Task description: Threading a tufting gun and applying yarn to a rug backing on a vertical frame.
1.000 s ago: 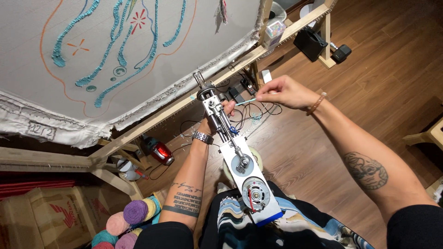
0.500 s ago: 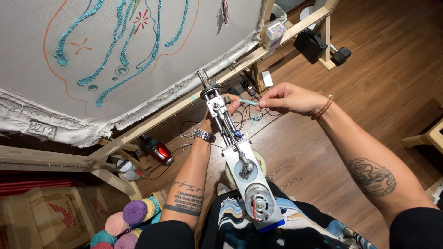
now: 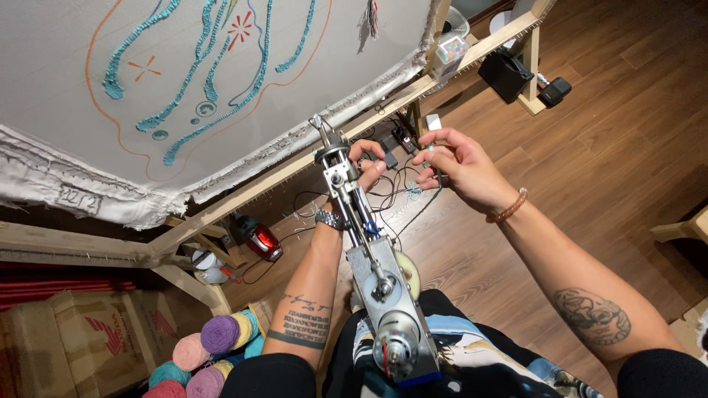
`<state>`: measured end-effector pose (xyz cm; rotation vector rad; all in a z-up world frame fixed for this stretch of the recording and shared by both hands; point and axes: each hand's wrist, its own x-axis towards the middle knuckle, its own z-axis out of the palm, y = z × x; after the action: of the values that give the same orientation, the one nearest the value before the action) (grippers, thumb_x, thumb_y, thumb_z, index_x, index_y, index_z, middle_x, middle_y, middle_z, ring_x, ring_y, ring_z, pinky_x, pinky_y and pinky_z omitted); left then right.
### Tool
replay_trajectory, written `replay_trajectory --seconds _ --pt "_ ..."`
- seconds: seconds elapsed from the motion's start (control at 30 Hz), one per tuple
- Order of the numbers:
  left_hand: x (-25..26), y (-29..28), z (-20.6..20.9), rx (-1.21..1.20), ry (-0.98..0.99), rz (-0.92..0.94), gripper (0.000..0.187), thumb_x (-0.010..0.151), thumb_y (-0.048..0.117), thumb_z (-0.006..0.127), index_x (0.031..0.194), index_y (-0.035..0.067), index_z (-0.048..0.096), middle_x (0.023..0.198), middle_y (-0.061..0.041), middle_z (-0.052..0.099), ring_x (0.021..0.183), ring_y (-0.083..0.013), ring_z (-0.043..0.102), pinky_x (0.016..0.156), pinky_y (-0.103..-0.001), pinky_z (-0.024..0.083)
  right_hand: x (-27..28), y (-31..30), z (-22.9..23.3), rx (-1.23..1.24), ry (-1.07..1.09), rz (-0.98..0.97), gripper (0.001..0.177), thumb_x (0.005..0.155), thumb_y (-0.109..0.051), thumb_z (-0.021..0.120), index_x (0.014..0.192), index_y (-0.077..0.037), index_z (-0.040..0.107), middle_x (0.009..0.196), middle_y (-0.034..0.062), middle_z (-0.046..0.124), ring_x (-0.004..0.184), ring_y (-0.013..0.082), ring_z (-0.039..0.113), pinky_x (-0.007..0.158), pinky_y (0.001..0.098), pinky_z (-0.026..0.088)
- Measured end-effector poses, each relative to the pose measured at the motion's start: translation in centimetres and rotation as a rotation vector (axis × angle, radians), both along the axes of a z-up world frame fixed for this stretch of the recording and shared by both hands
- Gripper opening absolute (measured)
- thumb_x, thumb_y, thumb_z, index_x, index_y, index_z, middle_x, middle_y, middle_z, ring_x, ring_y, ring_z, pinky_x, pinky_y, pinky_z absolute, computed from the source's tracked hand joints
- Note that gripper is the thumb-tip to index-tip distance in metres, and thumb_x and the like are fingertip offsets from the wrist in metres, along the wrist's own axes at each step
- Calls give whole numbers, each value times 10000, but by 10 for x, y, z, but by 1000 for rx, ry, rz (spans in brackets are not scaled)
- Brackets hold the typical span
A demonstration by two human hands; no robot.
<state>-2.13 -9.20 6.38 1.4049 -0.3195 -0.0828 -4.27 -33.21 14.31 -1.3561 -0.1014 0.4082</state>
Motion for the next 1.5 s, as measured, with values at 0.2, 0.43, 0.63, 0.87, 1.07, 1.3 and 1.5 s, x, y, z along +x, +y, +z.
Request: replay_trajectory --seconds 0.2,0.43,0.63,0.87,1.07,1.3,1.5 --pt "4 0 -26 -31 -66 -81 123 986 85 710 992 63 588 961 2 609 740 -58 527 632 -224 470 -18 14 8 -350 -743 117 489 964 48 437 1446 -1 505 1403 194 602 1319 273 586 1088 370 479" --pt "6 -13 -15 -221 66 -218 188 938 62 683 1066 77 547 956 -4 596 755 -75 582 631 -270 566 -19 35 40 -782 -1161 70 472 902 49 605 1365 -14 538 1148 191 668 1065 378 639 930 446 514" --pt "-2 -5 -8 -87 13 -139 177 973 72 683 1132 65 604 827 -44 708 820 -117 698 764 -267 580 -26 40 53 -815 -1133 122 496 886 -16 665 1363 -26 527 1038 181 665 996 382 646 904 451 523" --pt "-2 1 -13 22 -13 -102 66 975 102 697 972 36 695 870 -37 721 796 -127 702 714 -283 591 -10 18 34 -757 -866 74 294 961 -128 699 1253 -94 700 1093 123 726 932 241 702 803 352 562" --pt "-3 8 -17 -59 -80 -113 119 982 181 720 974 64 701 889 -40 712 830 -95 686 659 -214 493 11 -18 19 -553 -887 127 200 930 -165 781 1092 -56 824 966 134 614 913 165 563 748 283 462" --pt "-32 -7 50 -154 -10 -25 427 944 188 650 1352 82 578 1260 -42 689 658 -30 469 594 -198 424 8 -6 32 -624 -745 125 207 933 -198 754 1113 -106 798 1014 59 723 860 146 656 729 274 513" --pt "-20 -15 12 -202 -83 3 346 1065 152 538 1363 -15 594 1270 -123 687 744 -93 566 715 -265 526 12 13 48 -601 -1030 120 184 949 -196 721 1081 -77 766 1024 107 708 813 170 656 702 297 514"
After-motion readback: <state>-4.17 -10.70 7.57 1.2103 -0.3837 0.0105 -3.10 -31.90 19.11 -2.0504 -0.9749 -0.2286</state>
